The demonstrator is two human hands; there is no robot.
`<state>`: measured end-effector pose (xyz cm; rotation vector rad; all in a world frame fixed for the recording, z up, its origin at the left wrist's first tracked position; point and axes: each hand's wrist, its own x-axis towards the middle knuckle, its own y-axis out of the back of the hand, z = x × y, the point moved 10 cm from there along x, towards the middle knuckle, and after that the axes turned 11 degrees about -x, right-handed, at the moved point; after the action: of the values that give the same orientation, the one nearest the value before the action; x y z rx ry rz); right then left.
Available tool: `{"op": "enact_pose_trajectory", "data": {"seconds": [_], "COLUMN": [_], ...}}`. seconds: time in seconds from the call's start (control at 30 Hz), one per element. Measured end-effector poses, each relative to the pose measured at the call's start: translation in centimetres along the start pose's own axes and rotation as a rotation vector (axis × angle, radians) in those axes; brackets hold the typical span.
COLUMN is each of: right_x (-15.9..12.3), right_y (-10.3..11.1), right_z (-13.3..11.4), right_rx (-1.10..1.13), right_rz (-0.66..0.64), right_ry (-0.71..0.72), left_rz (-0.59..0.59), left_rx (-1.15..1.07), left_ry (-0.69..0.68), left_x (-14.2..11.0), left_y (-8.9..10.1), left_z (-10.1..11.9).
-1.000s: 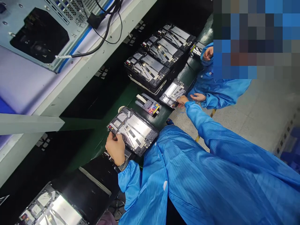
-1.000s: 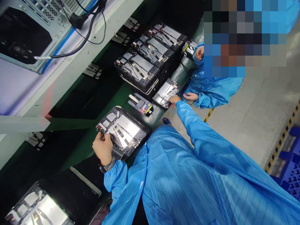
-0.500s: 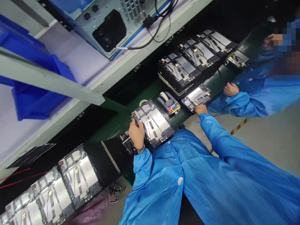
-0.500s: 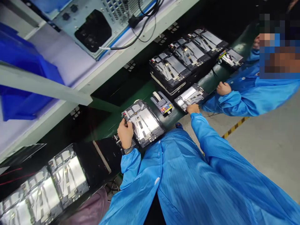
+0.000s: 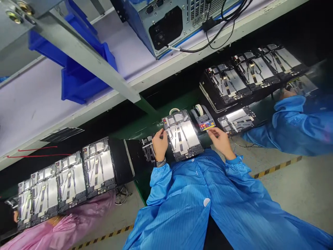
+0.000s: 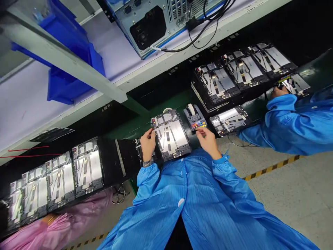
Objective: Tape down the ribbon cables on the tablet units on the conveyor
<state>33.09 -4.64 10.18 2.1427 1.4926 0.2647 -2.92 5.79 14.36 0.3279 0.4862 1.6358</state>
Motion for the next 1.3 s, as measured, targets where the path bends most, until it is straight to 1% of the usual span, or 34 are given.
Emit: {"op": "enact_pose_trajectory", "data": {"seconds": [0.07,0.1,0.17,0.23,0.3,0.47,0.7,0.8,0.93,1.0,1.07,1.13,1.17,1.23,1.3], "right_x": [0.2,0.5,1.1,1.6,1.9,2.3,2.4,4.1,7.9,8.8,8.2,6.1,4.6,1.8,-0.4], "right_y": [-2.0,-2.7,-3.5,-4.1,-4.4,-5.2,-5.7,-6.1,-6.9,-7.2,-7.0,-6.5,-6.3,-6.3,-6.1], "right_z": [-3.6,-4.9,-6.5,-7.3,-7.5,-6.8,-6.1,-5.9,-6.1,-6.3,-6.5,-6.3,-6.0,-5.2,-4.5], "right_rx": [0.004,0.002,-0.012,-0.038,-0.055,-0.045,-0.027,-0.006,0.036,0.026,0.005,-0.023,-0.044,-0.070,-0.091], "right_rz": [-0.068,-0.087,-0.106,-0.116,-0.120,-0.143,-0.156,-0.143,-0.091,-0.095,-0.113,-0.142,-0.176,-0.263,-0.314], "right_ry": [0.069,0.086,0.108,0.130,0.145,0.124,0.113,0.094,0.075,0.079,0.100,0.135,0.159,0.180,0.197], "left_rz": [0.041,0.050,0.051,0.051,0.070,0.121,0.138,0.155,0.163,0.168,0.154,0.118,0.095,0.030,-0.040], "left_rx": [0.049,0.083,0.148,0.201,0.251,0.331,0.369,0.364,0.327,0.274,0.140,-0.052,-0.148,-0.307,-0.412], "left_ry": [-0.016,-0.030,-0.061,-0.080,-0.079,-0.037,-0.027,-0.023,-0.024,-0.022,-0.020,0.005,0.035,0.117,0.180], "left_x": [0.0,0.0,0.1,0.2,0.1,-0.2,-0.5,-0.3,0.2,0.1,-0.6,-2.0,-3.1,-5.5,-7.7], "left_y": [0.3,0.3,0.1,-0.3,-0.5,-0.8,-1.1,-1.3,-1.7,-1.6,-1.3,-1.0,-1.0,-1.6,-2.8], "left_z": [1.0,1.7,3.0,4.0,4.5,4.6,4.8,4.8,4.6,4.2,3.3,2.0,1.1,-0.4,-1.1]}}
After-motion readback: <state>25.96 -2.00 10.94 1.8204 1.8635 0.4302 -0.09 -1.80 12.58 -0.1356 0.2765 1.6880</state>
